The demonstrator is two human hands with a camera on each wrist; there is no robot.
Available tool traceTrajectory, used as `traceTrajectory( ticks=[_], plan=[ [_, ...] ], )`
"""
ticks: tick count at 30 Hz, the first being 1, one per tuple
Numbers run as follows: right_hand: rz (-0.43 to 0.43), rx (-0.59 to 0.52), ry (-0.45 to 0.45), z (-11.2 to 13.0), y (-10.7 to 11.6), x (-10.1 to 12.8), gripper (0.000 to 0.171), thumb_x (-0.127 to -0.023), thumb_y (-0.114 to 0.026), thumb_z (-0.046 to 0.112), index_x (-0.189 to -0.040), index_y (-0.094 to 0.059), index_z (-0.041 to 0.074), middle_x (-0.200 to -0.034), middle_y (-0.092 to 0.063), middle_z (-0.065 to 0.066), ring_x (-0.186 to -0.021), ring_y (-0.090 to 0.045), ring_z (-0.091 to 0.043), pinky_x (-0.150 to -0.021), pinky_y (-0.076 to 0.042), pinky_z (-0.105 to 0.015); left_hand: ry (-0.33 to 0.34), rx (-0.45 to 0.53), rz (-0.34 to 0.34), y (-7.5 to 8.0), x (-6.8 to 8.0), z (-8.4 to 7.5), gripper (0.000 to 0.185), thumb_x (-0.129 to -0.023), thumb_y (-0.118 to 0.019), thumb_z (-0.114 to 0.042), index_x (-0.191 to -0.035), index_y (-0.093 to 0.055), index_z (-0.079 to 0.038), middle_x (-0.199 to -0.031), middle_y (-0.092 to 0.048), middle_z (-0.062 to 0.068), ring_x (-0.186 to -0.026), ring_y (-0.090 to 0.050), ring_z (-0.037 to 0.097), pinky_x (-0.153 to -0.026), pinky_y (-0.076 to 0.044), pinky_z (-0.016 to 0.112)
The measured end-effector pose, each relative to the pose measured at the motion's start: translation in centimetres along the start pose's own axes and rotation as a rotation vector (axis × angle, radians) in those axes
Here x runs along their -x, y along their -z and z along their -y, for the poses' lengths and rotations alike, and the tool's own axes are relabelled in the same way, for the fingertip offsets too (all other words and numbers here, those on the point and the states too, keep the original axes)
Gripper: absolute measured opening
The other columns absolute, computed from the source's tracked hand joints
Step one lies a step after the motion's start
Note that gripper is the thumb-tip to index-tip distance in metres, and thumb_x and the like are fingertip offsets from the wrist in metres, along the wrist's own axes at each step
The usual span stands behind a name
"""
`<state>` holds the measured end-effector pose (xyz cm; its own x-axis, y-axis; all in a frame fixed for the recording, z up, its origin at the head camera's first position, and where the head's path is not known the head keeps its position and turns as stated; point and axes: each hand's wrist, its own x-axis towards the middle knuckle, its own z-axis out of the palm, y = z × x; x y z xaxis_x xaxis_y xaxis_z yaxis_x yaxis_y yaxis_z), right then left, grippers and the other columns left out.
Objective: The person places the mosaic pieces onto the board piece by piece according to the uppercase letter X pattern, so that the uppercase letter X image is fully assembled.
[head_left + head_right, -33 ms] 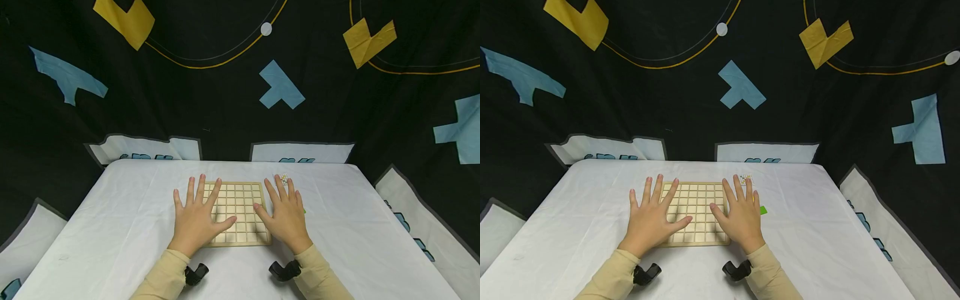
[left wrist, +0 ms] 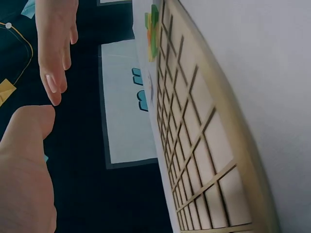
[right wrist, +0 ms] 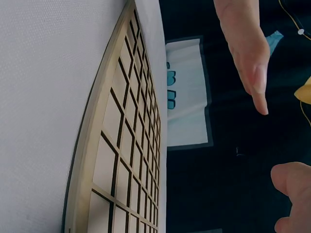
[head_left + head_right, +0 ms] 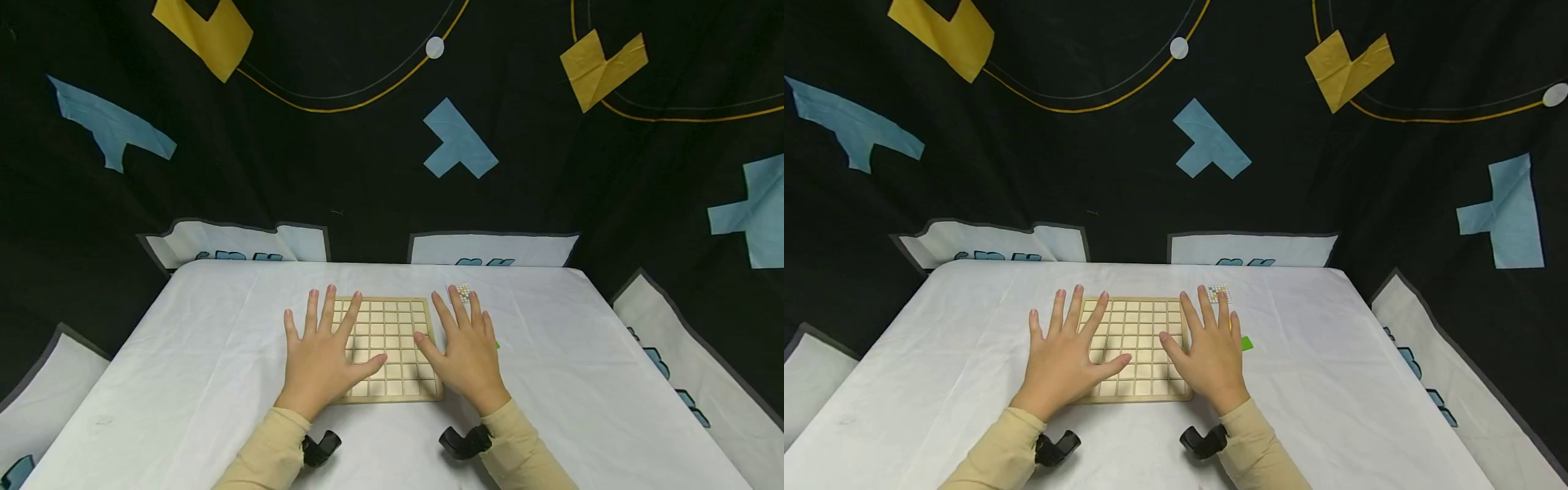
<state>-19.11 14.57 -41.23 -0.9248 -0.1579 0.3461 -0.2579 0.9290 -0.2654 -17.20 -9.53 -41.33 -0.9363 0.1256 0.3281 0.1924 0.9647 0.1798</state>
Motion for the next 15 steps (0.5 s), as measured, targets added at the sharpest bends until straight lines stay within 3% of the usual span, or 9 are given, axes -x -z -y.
traceTrajectory(
  ticks=[15],
  plan=[
    [0.034, -0.017, -0.029, -1.8, -0.2, 0.1, 0.076, -0.095, -0.048, 0.063, -0.158, -0.027, 0.026, -0.166, -0.022, -0.006, -0.155, -0.01, -0.037, -0.122, -0.016, -0.062, 0.028, 0.039, 0.028, -0.9, 0.7, 1.7, 0.118, -0.071, -0.057, -0.086, -0.161, -0.015, -0.021, -0.168, -0.009, 0.016, -0.154, -0.006, 0.041, -0.118, -0.004, 0.071]
  ],
)
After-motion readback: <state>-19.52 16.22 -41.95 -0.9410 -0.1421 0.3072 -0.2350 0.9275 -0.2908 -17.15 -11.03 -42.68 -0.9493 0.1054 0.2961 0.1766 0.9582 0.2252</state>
